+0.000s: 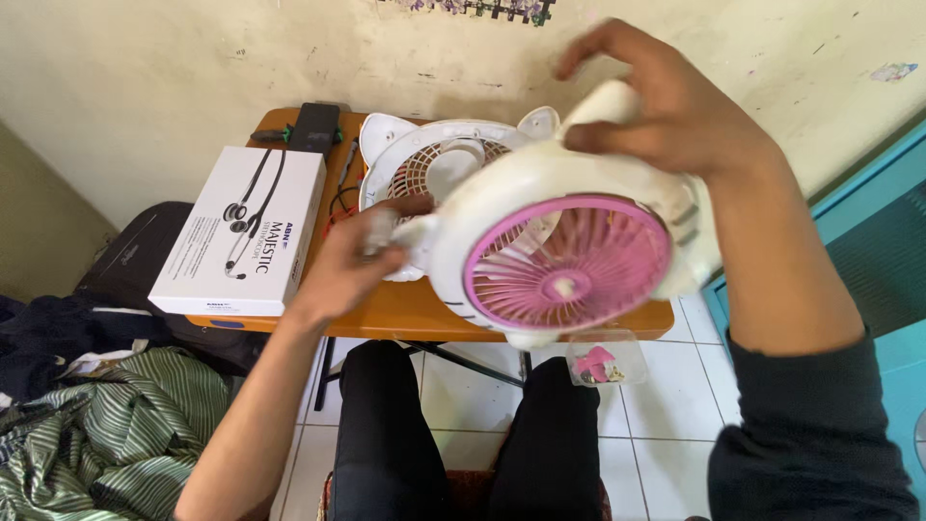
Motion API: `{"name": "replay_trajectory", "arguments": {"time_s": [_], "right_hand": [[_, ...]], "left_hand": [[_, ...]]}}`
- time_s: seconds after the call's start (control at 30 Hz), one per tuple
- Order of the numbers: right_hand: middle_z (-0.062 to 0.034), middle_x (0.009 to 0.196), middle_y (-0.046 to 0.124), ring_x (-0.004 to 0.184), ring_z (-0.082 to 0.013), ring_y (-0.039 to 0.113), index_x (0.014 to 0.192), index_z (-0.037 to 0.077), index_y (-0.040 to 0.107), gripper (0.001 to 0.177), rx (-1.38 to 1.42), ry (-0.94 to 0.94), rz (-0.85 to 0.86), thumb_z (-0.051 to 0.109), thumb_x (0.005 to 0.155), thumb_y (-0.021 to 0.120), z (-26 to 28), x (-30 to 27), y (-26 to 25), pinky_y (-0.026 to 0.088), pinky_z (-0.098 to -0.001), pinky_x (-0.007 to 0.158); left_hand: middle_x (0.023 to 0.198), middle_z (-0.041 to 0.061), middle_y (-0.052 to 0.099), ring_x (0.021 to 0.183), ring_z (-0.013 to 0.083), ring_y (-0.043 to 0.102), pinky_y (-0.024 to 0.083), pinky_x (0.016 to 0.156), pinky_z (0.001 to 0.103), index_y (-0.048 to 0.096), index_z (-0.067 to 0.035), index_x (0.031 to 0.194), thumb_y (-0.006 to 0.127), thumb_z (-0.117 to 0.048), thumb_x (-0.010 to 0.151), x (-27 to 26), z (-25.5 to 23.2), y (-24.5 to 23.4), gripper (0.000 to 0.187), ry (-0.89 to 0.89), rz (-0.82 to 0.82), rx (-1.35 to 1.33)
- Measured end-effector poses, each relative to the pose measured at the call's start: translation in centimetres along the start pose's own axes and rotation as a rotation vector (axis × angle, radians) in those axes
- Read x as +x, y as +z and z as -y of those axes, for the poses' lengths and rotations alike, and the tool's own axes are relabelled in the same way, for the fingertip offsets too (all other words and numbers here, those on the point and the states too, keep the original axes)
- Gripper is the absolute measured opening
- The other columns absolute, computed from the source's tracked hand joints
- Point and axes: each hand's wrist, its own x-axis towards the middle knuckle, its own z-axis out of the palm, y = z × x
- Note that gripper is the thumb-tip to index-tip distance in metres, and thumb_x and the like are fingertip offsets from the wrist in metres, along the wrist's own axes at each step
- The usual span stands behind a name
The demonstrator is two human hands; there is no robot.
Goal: The person disassembles a small white electric fan by removing the front grille and motor housing, then reassembles it by reattaching the motor, fan blade, and grille. The person uses a screwdriver to remove and tighten screws during the process.
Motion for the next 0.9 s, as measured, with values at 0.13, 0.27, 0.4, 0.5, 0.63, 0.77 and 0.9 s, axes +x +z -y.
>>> {"name": "replay_trajectory", "arguments": {"time_s": [0.13, 0.27, 0.4, 0.5, 0.63, 0.77, 0.9], "right_hand": [[-0.0033, 0.122, 0.060, 0.101, -0.0123, 0.067, 0.129, 0.010, 0.057, 0.050, -0.139, -0.032, 0.063, 0.013, 0.087, 0.085, 3.0, 3.3, 0.5, 0.058, -0.0286, 0.084], [-0.0056, 0.126, 0.059, 0.104, -0.0164, 0.064, 0.132, 0.008, 0.056, 0.057, -0.253, -0.188, 0.131, 0.012, 0.086, 0.088, 2.9, 5.3, 1.6, 0.053, -0.0313, 0.087], [-0.0021, 0.127, 0.057, 0.102, -0.0141, 0.065, 0.133, 0.009, 0.056, 0.051, -0.017, -0.118, 0.112, 0.014, 0.090, 0.083, 1.4, 5.8, 2.1, 0.055, -0.0282, 0.086], [-0.0014, 0.127, 0.059, 0.115, -0.0122, 0.061, 0.128, 0.007, 0.058, 0.039, 0.048, -0.198, 0.010, 0.013, 0.096, 0.078, -0.2, 5.0, 1.6, 0.052, -0.0267, 0.099], [-0.0055, 0.111, 0.059, 0.100, -0.0137, 0.060, 0.124, 0.003, 0.058, 0.031, 0.407, -0.186, -0.253, 0.010, 0.103, 0.081, -3.4, 3.2, 2.3, 0.049, -0.0282, 0.087], [-0.0132, 0.107, 0.060, 0.095, -0.0218, 0.063, 0.132, 0.004, 0.053, 0.052, 0.524, -0.075, -0.546, 0.018, 0.092, 0.083, -7.5, 0.0, 6.0, 0.052, -0.0364, 0.084], [-0.0082, 0.128, 0.061, 0.118, -0.0172, 0.060, 0.148, 0.006, 0.044, 0.063, 0.254, -0.118, -0.690, 0.028, 0.100, 0.078, -9.9, -5.3, 10.7, 0.051, -0.0341, 0.106]], "left_hand": [[0.110, 0.014, 0.076, 0.097, 0.0176, 0.074, 0.057, 0.086, 0.033, 0.069, 0.003, 0.125, 0.087, -0.031, 0.081, 3.0, -3.3, 1.1, 0.058, -0.234, -0.010, 0.372], [0.090, 0.010, 0.080, 0.081, 0.0171, 0.071, 0.057, 0.075, 0.033, 0.077, -0.001, 0.115, 0.082, -0.032, 0.084, 2.9, -2.7, 0.8, 0.044, -0.385, 0.044, 0.394], [0.098, 0.007, 0.079, 0.091, 0.0141, 0.068, 0.055, 0.082, 0.032, 0.072, 0.003, 0.121, 0.079, -0.028, 0.094, 1.3, 0.2, -0.4, 0.042, -0.183, -0.043, 0.237], [0.080, 0.012, 0.068, 0.066, 0.0180, 0.055, 0.042, 0.058, 0.035, 0.076, 0.007, 0.111, 0.078, -0.027, 0.097, -0.5, 1.6, -2.9, 0.036, -0.523, -0.323, 0.010], [0.100, 0.006, 0.074, 0.076, 0.0073, 0.061, 0.047, 0.064, 0.022, 0.066, -0.001, 0.126, 0.080, -0.022, 0.090, -1.6, 2.8, -4.5, 0.045, -0.181, -0.183, -0.137], [0.107, 0.009, 0.072, 0.093, 0.0115, 0.065, 0.055, 0.082, 0.027, 0.063, 0.005, 0.119, 0.078, -0.014, 0.096, -2.0, 4.1, -2.9, 0.034, -0.161, -0.266, 0.022], [0.102, 0.008, 0.071, 0.086, 0.0146, 0.065, 0.055, 0.075, 0.029, 0.060, 0.005, 0.126, 0.074, -0.015, 0.096, -1.9, 4.4, -1.5, 0.038, -0.266, -0.396, -0.091]]}}
